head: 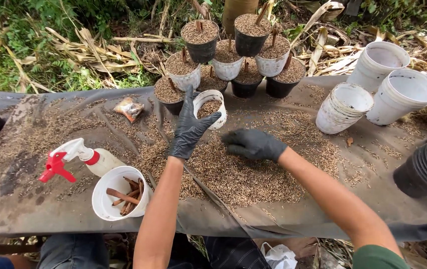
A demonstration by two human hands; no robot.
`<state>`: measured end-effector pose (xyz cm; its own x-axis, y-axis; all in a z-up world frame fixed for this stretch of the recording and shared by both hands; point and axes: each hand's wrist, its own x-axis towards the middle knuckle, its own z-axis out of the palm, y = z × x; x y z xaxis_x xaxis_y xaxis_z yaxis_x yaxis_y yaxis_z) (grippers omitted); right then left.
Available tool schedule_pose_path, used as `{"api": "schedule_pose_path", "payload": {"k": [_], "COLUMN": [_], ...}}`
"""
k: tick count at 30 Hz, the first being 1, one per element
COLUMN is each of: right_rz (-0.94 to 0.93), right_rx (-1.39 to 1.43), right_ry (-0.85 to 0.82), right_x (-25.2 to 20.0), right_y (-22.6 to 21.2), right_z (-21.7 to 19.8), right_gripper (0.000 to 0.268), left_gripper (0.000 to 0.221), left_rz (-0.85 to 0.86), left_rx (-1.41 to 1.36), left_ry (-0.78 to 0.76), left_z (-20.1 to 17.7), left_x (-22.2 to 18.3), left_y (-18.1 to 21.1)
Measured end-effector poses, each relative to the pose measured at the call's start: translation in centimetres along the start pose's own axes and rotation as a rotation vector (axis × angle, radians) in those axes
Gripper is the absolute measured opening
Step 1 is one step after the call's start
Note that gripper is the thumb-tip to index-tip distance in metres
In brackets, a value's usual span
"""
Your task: Filling a small plastic pot with soil and planting a wooden cutting into it.
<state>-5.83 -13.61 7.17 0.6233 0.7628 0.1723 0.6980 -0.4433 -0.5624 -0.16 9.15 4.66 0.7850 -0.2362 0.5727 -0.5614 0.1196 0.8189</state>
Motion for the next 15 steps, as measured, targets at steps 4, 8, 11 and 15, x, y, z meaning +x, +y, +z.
{"api": "schedule_pose_path", "payload": {"k": [4,8,11,15], "right_rz": [0.027,0.090,0.062,0.246], "right_rx": [-0.080,-0.172,-0.248,-0.326], "right_ry": [-0.019,-0.003,0.080,0.131], "right_x": [-4.5,-8.4,-10.3,-12.3], "right_y": [-0.3,0.6,1.4,1.8], "right_z": [0.0,0.7,0.7,0.1], "right_gripper": [0.036,0.039,0.037,0.066], "left_gripper": [0.116,0.126,0.130,0.125], "left_rz": [-0.076,-0.156,-0.142,0.050], "left_rx": [-0.045,0.211,0.437,0.512], "left_ry": [0.014,0.000,-0.049,0.004], "left_z": [2.9,5.7,7.2,8.1], "left_x": [-0.7,-0.3,-0.2,-1.3], "left_y": [-0.8,-3.0,-2.4,-4.5]}}
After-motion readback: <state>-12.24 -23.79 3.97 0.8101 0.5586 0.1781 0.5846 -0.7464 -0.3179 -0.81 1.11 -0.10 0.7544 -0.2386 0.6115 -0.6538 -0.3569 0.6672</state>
